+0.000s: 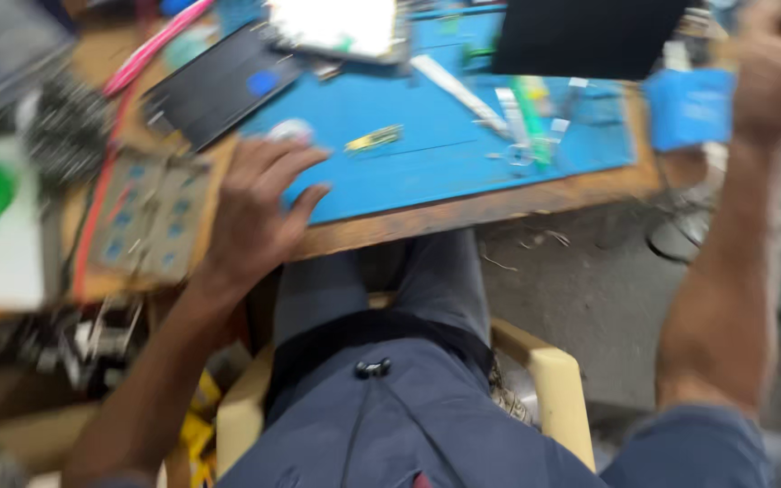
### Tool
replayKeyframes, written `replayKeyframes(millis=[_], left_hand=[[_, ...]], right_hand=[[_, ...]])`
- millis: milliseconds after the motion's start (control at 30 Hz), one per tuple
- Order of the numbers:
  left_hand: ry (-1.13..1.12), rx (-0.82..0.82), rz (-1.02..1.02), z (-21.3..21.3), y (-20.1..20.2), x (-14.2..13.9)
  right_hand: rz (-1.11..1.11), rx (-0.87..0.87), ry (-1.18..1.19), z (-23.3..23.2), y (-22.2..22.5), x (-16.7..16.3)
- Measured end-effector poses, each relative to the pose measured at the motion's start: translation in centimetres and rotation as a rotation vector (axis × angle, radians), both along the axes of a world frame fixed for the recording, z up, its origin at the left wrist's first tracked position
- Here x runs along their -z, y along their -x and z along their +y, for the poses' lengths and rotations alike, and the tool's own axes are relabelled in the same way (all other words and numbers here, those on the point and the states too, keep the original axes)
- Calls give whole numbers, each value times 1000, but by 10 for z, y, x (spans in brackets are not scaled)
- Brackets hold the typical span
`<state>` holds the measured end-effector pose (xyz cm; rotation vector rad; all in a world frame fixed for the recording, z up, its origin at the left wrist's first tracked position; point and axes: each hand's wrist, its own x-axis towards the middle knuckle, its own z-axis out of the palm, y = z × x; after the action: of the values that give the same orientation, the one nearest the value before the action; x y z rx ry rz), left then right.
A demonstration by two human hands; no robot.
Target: The person solders a small phone motherboard on a blue silicone mat, applying flux paste from a syringe and touching components with a soldering iron. They wipe the board with a cloth, reposition it, and continue soldering and adjusting small components with the iron.
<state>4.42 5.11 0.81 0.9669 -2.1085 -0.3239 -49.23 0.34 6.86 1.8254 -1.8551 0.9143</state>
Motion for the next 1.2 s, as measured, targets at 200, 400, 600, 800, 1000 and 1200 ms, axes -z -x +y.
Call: replayKeyframes(millis=[200, 400, 600, 800, 1000, 1200], left_hand=[[109, 98, -130, -42, 8, 2], [68, 164, -260, -57, 20, 3], [136, 162, -290, -52, 19, 11], [206, 112, -377, -47, 19, 11], [165, 133, -290, -42, 17, 11], [214, 114, -325, -42, 15, 14]], right_hand=[[-155, -615, -119, 57, -164, 19], [-246, -634, -343, 61, -268, 42], [108, -662, -354, 42, -288, 52], [229, -716, -380, 37, -280, 61], [-272, -720, -464, 33, -258, 42], [-58, -794, -405, 31, -269, 48]])
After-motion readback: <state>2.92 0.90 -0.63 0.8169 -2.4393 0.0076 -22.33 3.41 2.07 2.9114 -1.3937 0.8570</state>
